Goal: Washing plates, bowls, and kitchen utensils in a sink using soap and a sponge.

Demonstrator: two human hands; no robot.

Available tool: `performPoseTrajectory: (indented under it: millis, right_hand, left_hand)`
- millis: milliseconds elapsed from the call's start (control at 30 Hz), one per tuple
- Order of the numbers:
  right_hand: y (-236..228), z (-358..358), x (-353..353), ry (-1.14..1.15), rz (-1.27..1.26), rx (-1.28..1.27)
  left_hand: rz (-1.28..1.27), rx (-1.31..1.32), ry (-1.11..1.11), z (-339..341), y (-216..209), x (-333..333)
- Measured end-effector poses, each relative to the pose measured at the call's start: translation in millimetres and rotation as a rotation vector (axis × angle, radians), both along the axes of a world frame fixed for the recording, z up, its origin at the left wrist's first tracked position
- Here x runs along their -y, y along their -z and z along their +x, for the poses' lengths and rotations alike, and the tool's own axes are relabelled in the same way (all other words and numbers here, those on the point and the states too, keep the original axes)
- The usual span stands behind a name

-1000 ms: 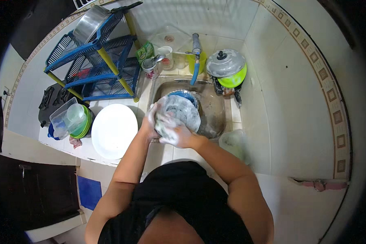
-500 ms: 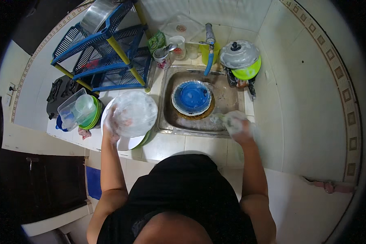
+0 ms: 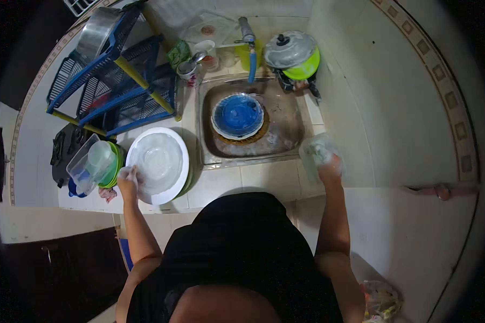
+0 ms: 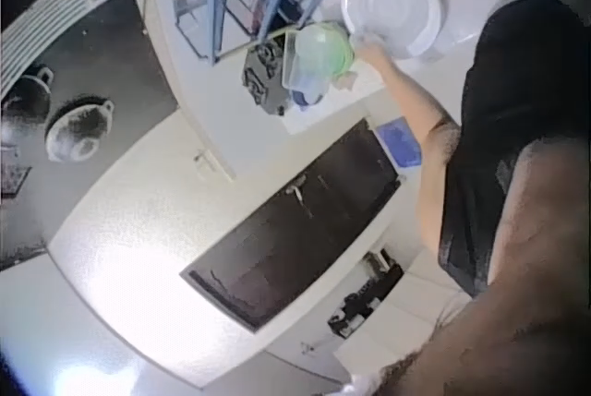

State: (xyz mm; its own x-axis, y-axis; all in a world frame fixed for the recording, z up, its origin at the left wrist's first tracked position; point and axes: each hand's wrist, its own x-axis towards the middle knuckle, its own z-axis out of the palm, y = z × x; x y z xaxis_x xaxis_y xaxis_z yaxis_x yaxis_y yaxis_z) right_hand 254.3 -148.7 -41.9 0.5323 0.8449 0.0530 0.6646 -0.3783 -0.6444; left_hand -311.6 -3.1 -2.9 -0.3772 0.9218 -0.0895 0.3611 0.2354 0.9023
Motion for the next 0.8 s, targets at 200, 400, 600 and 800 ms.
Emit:
performPoseTrajectory:
  millis: [200,400,600,800]
  right_hand:
    - [21,12,7,0.0,-0.109,0.271]
    - [18,11,-12,0.07,-0.416,0.209]
    - [11,1,-22,-0.103,-0.666,0.411]
    - [24,3,-19,-0.09,-0.844,0.4]
  left_hand:
    - [0.049,-0.708,0.057,-5,-12,-9]
    - [0.4,-0.718,0.233,63,-38,-39]
    - [0.362,-0.322,0.622,209,-36,-65]
    - [-0.003,-0.671,0.616,263,50,-100]
